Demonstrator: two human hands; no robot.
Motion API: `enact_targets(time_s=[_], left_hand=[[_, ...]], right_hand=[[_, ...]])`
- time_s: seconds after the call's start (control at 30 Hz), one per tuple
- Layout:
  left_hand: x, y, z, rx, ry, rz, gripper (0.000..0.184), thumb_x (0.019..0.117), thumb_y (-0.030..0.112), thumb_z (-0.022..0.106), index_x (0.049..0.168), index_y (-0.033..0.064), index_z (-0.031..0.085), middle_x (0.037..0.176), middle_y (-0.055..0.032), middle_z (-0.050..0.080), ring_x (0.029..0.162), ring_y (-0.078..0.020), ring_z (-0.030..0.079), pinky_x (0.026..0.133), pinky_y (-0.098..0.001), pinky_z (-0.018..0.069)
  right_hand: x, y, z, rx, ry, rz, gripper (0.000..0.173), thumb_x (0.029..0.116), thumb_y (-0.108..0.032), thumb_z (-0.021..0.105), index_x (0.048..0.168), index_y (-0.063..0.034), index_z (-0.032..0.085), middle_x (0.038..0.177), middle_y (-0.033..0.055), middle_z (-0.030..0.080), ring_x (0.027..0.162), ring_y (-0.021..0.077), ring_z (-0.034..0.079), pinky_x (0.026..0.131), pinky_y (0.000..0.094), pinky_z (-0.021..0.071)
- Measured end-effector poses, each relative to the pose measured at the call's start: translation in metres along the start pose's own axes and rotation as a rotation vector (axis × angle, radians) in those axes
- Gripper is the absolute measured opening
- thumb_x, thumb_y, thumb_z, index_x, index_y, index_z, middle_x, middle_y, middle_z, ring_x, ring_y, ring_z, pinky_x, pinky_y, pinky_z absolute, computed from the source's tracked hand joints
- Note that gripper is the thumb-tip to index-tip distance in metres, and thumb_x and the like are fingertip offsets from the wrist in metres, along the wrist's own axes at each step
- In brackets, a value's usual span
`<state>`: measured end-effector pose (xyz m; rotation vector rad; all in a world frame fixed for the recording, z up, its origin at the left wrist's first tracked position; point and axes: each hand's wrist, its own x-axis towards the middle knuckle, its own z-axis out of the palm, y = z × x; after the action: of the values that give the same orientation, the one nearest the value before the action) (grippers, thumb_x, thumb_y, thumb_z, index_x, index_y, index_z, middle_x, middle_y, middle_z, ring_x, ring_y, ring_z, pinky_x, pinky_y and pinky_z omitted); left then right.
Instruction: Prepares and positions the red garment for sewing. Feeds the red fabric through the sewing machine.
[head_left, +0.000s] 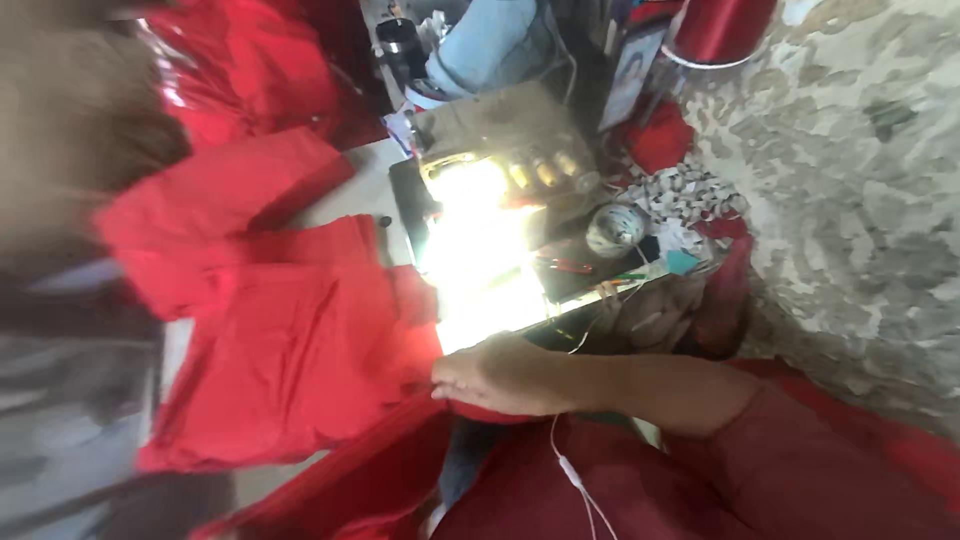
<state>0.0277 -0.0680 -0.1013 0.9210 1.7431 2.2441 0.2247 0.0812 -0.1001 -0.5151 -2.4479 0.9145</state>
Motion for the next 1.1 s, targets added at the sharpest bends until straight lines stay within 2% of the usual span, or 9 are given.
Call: enact_targets(time_s=[0.1, 0.2, 0.37, 0.47, 0.67, 0.8, 0.87, 1.0, 1.1], left_hand=[[0.011, -0.002, -0.013, -0.003, -0.050, 0.102, 0.021, 0.1072, 0.007, 0.044, 0.100, 0.0166, 0.061, 0.088, 0.0162, 0.070, 0.086, 0.0028, 0.069, 0.081, -0.0190, 0.0577], [0.009, -0.002, -0.005, 0.017, -0.034, 0.140, 0.020, 0.1069, 0.011, 0.049, 0.100, 0.0200, 0.065, 0.088, 0.0167, 0.071, 0.081, 0.0035, 0.068, 0.076, -0.0172, 0.0570], [0.003, -0.014, 0.002, -0.010, -0.026, -0.008, 0.020, 0.1061, 0.011, 0.050, 0.100, 0.0214, 0.066, 0.085, 0.0144, 0.071, 0.076, 0.0022, 0.067, 0.070, -0.0175, 0.0576], [0.003, -0.022, 0.000, 0.006, -0.047, -0.026, 0.020, 0.1060, 0.011, 0.051, 0.099, 0.0213, 0.067, 0.087, 0.0142, 0.071, 0.079, 0.0017, 0.067, 0.073, -0.0188, 0.0575], [0.000, -0.040, -0.001, -0.026, -0.047, -0.226, 0.019, 0.1069, 0.012, 0.050, 0.100, 0.0212, 0.065, 0.086, 0.0125, 0.070, 0.079, 0.0004, 0.067, 0.074, -0.0204, 0.0581], [0.002, -0.038, 0.000, -0.043, -0.040, -0.348, 0.019, 0.1085, 0.015, 0.048, 0.099, 0.0206, 0.064, 0.083, 0.0110, 0.069, 0.075, 0.0000, 0.067, 0.069, -0.0198, 0.0582], [0.015, -0.031, -0.006, 0.031, -0.099, -0.278, 0.017, 0.1074, 0.014, 0.049, 0.101, 0.0201, 0.064, 0.083, 0.0123, 0.069, 0.074, 0.0008, 0.067, 0.068, -0.0190, 0.0579], [0.079, 0.004, -0.015, 0.227, -0.314, 0.144, 0.011, 0.1052, 0.017, 0.055, 0.111, 0.0231, 0.062, 0.095, 0.0184, 0.067, 0.084, 0.0023, 0.065, 0.078, -0.0204, 0.0565], [0.105, 0.030, -0.007, 0.296, -0.271, 0.262, 0.012, 0.1056, 0.016, 0.055, 0.115, 0.0110, 0.060, 0.098, 0.0105, 0.067, 0.089, -0.0024, 0.067, 0.082, -0.0257, 0.0579]], right_hand=[[0.009, -0.001, -0.011, 0.037, 0.043, -0.049, 0.017, 0.0993, -0.015, 0.064, 0.092, -0.0015, 0.070, 0.071, 0.0075, 0.065, 0.063, 0.0192, 0.065, 0.056, 0.0375, 0.0529], [0.005, -0.001, -0.016, 0.051, 0.099, -0.080, 0.014, 0.0975, -0.013, 0.065, 0.090, -0.0019, 0.071, 0.071, 0.0059, 0.065, 0.060, 0.0164, 0.063, 0.054, 0.0341, 0.0520], [-0.005, 0.011, -0.010, 0.114, 0.096, -0.092, 0.014, 0.0952, -0.011, 0.063, 0.087, -0.0024, 0.068, 0.062, 0.0026, 0.058, 0.050, 0.0102, 0.052, 0.045, 0.0269, 0.0425], [-0.008, 0.020, -0.007, 0.191, 0.040, -0.043, 0.012, 0.0965, -0.012, 0.064, 0.096, -0.0020, 0.071, 0.069, 0.0040, 0.063, 0.057, 0.0100, 0.055, 0.052, 0.0266, 0.0456], [-0.015, 0.012, -0.003, 0.352, 0.025, -0.035, 0.009, 0.0935, -0.010, 0.066, 0.090, -0.0028, 0.070, 0.064, -0.0009, 0.059, 0.054, -0.0005, 0.048, 0.049, 0.0146, 0.0389], [-0.018, 0.002, -0.002, 0.474, -0.009, 0.013, 0.006, 0.0927, -0.006, 0.067, 0.090, -0.0017, 0.070, 0.064, -0.0022, 0.060, 0.053, -0.0019, 0.049, 0.048, 0.0134, 0.0418], [-0.016, -0.003, -0.003, 0.499, -0.031, -0.015, 0.007, 0.0940, -0.007, 0.066, 0.094, -0.0010, 0.070, 0.069, -0.0012, 0.063, 0.058, -0.0011, 0.054, 0.053, 0.0148, 0.0471], [0.002, -0.011, -0.007, 0.471, 0.066, -0.082, 0.011, 0.0974, -0.009, 0.065, 0.096, 0.0014, 0.070, 0.069, 0.0021, 0.064, 0.059, 0.0030, 0.056, 0.054, 0.0190, 0.0486], [0.012, -0.010, -0.008, 0.580, 0.146, -0.058, 0.014, 0.0977, -0.008, 0.066, 0.099, 0.0058, 0.070, 0.075, 0.0065, 0.066, 0.065, 0.0047, 0.060, 0.061, 0.0206, 0.0517]])
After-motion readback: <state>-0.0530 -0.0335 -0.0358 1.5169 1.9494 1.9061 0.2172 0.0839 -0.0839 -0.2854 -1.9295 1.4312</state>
